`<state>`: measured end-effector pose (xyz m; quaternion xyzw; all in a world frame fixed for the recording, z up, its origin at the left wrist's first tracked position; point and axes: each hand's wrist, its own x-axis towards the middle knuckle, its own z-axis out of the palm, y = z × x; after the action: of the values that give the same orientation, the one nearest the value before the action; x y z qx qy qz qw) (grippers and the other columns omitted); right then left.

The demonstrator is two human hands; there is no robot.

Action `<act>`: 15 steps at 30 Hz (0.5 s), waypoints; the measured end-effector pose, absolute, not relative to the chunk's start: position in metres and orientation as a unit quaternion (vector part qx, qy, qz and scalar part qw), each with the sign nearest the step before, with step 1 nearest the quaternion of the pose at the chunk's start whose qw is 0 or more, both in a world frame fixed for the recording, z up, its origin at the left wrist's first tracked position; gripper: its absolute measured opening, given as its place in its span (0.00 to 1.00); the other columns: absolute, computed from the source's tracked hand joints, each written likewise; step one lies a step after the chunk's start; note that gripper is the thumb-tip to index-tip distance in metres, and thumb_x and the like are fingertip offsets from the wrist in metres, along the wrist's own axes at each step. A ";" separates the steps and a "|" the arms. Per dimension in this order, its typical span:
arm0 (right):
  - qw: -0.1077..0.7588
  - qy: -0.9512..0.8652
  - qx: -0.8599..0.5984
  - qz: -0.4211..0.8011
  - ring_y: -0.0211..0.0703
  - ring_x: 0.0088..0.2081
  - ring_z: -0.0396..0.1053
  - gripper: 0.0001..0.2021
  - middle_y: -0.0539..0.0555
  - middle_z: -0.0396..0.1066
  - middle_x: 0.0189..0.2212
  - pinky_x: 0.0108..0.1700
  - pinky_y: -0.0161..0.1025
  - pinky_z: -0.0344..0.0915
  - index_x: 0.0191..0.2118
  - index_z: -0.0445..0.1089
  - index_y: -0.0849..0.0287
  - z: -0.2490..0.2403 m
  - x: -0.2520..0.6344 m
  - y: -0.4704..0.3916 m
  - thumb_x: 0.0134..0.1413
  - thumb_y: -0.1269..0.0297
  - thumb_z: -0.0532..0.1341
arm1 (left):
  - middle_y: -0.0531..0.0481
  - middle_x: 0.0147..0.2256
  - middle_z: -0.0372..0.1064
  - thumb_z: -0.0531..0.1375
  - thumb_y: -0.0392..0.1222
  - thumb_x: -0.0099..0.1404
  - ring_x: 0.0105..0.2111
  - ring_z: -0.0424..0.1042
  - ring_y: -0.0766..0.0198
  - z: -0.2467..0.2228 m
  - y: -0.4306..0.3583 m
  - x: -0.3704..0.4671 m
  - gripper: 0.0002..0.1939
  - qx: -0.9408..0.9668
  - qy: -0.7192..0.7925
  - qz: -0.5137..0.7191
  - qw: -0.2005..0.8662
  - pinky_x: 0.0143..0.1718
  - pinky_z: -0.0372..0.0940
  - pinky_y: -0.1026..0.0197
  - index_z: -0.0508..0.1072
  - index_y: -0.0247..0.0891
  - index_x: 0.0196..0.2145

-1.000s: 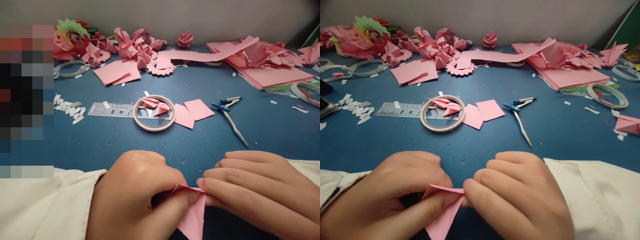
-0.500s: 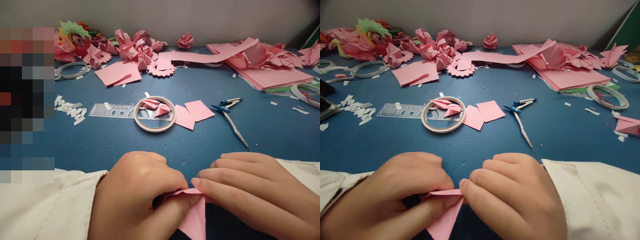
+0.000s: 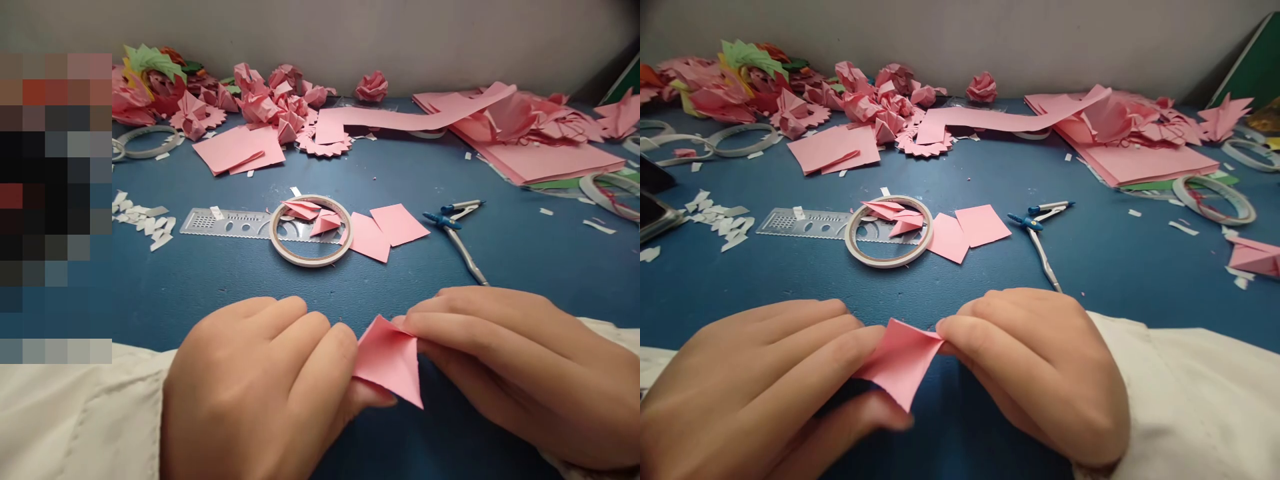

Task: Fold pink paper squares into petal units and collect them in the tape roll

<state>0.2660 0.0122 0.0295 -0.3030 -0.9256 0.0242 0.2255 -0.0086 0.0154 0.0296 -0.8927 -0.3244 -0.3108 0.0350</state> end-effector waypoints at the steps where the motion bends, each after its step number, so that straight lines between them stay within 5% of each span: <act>1: 0.224 -0.925 -0.306 0.023 0.31 0.37 0.83 0.09 0.47 0.85 0.39 0.43 0.25 0.78 0.59 0.69 0.55 0.031 0.267 0.012 0.90 0.70 0.52 | 0.52 0.26 0.78 0.50 0.39 0.93 0.21 0.72 0.61 0.032 0.018 -0.012 0.30 -0.933 -0.265 -0.244 -0.003 0.22 0.62 0.48 0.72 0.42 0.29; 4: 0.227 -0.923 -0.311 0.011 0.31 0.38 0.83 0.08 0.48 0.86 0.40 0.46 0.22 0.78 0.59 0.69 0.55 0.031 0.269 0.010 0.90 0.70 0.54 | 0.50 0.29 0.80 0.54 0.32 0.89 0.23 0.74 0.59 0.036 0.023 -0.022 0.25 -0.935 -0.250 -0.250 0.010 0.21 0.60 0.47 0.70 0.43 0.29; 10: 0.239 -0.912 -0.333 0.008 0.35 0.37 0.86 0.11 0.49 0.86 0.41 0.43 0.25 0.81 0.60 0.70 0.53 0.027 0.268 0.011 0.85 0.74 0.56 | 0.56 0.30 0.73 0.51 0.26 0.83 0.26 0.67 0.58 0.031 0.022 -0.028 0.13 -0.941 -0.254 -0.220 0.021 0.25 0.61 0.52 0.71 0.41 0.46; 15: 0.242 -0.910 -0.338 0.009 0.40 0.36 0.86 0.11 0.50 0.86 0.40 0.40 0.31 0.82 0.57 0.70 0.51 0.026 0.267 0.010 0.81 0.75 0.59 | 0.57 0.28 0.70 0.51 0.23 0.78 0.25 0.65 0.59 0.034 0.022 -0.025 0.16 -0.943 -0.265 -0.201 0.006 0.25 0.58 0.53 0.70 0.43 0.43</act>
<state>0.2671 0.0101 0.0265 -0.3377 -0.9096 0.0093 0.2420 -0.0253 0.0225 0.0345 -0.9432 -0.2646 -0.2009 0.0063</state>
